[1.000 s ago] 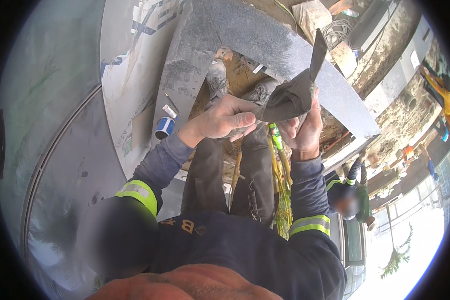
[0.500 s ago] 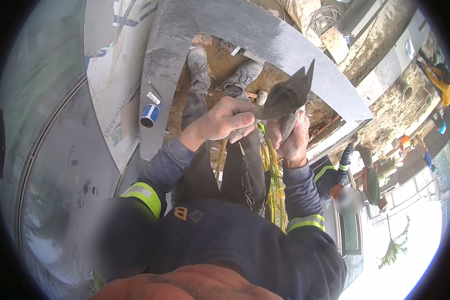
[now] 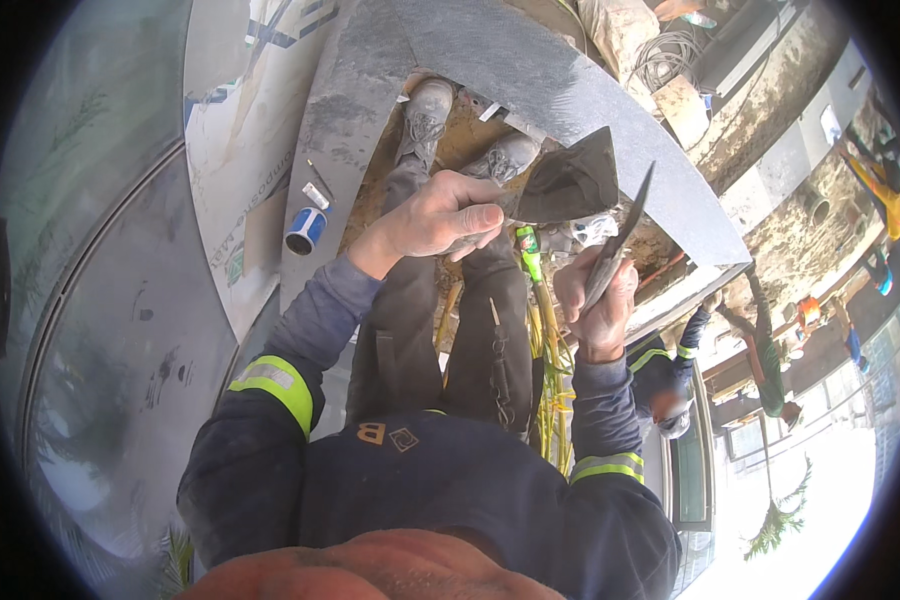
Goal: The person uses a trowel to scoop adhesive and a notched trowel to spread it evenly across the back of a large stone tile. They repeatedly apply and smooth the adhesive, preparing the tile for installation.
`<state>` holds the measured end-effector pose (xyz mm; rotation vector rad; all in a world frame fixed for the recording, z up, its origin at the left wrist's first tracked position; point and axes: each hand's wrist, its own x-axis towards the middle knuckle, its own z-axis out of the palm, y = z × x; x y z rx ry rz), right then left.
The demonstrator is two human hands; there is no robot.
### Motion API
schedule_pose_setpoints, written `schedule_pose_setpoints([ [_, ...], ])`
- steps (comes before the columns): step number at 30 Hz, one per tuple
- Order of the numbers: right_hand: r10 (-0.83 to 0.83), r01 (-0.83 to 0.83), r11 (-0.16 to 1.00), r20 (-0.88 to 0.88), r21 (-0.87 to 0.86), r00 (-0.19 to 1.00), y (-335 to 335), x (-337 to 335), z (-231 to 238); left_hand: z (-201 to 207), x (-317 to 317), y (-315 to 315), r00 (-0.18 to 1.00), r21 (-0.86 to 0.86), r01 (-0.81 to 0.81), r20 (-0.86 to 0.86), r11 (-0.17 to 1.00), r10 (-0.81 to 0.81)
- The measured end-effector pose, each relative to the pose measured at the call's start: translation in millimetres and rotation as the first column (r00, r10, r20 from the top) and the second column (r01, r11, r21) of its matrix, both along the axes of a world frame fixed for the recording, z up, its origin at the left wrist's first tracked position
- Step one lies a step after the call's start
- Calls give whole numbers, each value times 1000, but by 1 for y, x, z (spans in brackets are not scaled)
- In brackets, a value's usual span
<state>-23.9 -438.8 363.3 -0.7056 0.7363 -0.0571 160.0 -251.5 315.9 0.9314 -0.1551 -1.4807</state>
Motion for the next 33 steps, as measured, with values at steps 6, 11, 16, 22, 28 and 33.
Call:
schedule_pose_setpoints([
  [6, -97, 105, 987, -74, 125, 993, 25, 31, -10, 2, 10, -8, 1000, -8, 0, -13, 1000, 0],
  [11, -30, -42, 913, -171, -405, 985, 33, 28, -10, -26, 26, 18, 999, 51, -26, -41, 998, 28],
  [16, -164, -33, 788, -260, -615, 952, 51, 62, -18, -23, 12, 15, 995, 62, 59, -87, 996, -54],
  [22, -101, -288, 544, -402, -788, 910, 65, 44, -28, -43, 31, 29, 998, 99, -10, -61, 995, 16],
  [28, -118, -274, 503, -379, -820, 918, 80, 62, -39, -36, 14, 21, 999, 142, 45, -7, 989, -45],
  [33, 125, -460, 291, -443, -839, 888, 64, 33, -48, -46, 19, 49, 993, 155, -14, -110, 988, 31],
])
